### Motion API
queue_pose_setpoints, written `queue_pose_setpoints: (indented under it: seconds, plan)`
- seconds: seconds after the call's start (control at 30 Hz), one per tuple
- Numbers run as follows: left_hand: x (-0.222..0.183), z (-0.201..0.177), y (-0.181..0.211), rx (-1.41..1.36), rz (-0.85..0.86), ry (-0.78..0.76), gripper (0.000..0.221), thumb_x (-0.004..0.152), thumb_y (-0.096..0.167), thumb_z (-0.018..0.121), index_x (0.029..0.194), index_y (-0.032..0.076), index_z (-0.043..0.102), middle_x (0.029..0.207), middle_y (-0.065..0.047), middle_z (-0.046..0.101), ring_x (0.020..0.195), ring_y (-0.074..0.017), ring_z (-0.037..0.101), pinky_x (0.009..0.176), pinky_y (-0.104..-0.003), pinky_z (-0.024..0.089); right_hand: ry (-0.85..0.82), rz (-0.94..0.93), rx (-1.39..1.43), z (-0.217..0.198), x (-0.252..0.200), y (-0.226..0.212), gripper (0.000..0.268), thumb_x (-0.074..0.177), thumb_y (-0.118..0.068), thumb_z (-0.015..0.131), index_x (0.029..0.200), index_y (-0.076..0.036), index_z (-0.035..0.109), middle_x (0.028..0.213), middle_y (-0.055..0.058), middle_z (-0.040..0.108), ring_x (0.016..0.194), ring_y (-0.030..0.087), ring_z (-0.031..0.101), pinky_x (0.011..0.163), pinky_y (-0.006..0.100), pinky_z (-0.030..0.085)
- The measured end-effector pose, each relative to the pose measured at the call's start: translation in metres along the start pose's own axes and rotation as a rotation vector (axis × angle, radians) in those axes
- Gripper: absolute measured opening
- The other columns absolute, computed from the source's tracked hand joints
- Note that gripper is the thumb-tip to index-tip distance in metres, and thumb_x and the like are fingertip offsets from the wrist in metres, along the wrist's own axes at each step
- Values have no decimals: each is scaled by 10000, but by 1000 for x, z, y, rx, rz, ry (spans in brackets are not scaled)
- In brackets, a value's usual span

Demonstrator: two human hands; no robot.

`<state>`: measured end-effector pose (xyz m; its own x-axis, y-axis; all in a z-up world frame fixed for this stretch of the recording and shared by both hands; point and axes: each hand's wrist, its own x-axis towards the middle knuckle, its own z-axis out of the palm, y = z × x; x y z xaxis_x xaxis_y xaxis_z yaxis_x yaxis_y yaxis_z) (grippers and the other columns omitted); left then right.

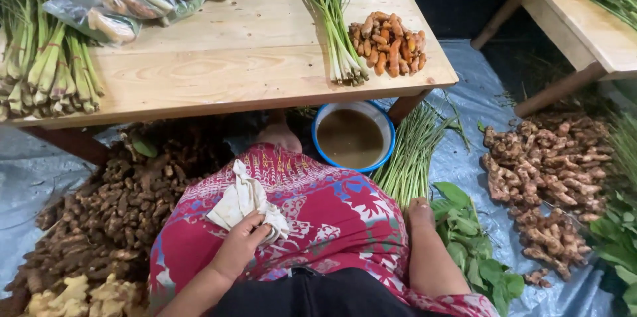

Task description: Cleaning individual lemongrass stalks by wiping them with a cloth and sorting them on a table.

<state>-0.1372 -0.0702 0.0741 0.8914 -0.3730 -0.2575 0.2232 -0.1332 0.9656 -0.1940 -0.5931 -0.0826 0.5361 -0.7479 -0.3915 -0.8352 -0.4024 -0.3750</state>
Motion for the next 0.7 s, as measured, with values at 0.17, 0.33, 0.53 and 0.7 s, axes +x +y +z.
queue_pose_setpoints:
  seconds: [0.17,0.33,0.53,0.7]
  plan:
    - [-6,-1,0,72,-89,26,440,891,170,660,1256,-74,685,1469,-116,624,1323,-227,608,1093,-296,445,-79,133,-213,-61,-102,-55,425,1016,-279,472,1386,-91,565,1362,180,670,1270,367,645,1083,511,497]
    - [2,1,-12,125,-83,23,482,890,206,673,1293,-58,671,1551,-152,531,1426,-257,528,1142,-315,407,-63,103,-267,-46,-77,-47,387,955,-201,540,1311,-104,657,1365,131,688,1271,333,648,1049,478,508]
    - [0,-2,-19,94,-26,21,425,889,172,676,1228,-85,685,1413,-102,646,1261,-214,638,1053,-282,472,-57,143,-208,-51,-91,-51,382,984,-254,499,1291,-110,675,1331,127,705,1233,322,659,1037,470,478]
    - [-4,-2,-9,57,16,-5,347,900,136,667,1160,-89,714,1252,-57,701,1108,-181,672,972,-258,499,-79,114,-386,-32,-62,-36,411,1015,-264,444,1279,-132,730,1358,100,699,1233,278,664,1025,487,452]
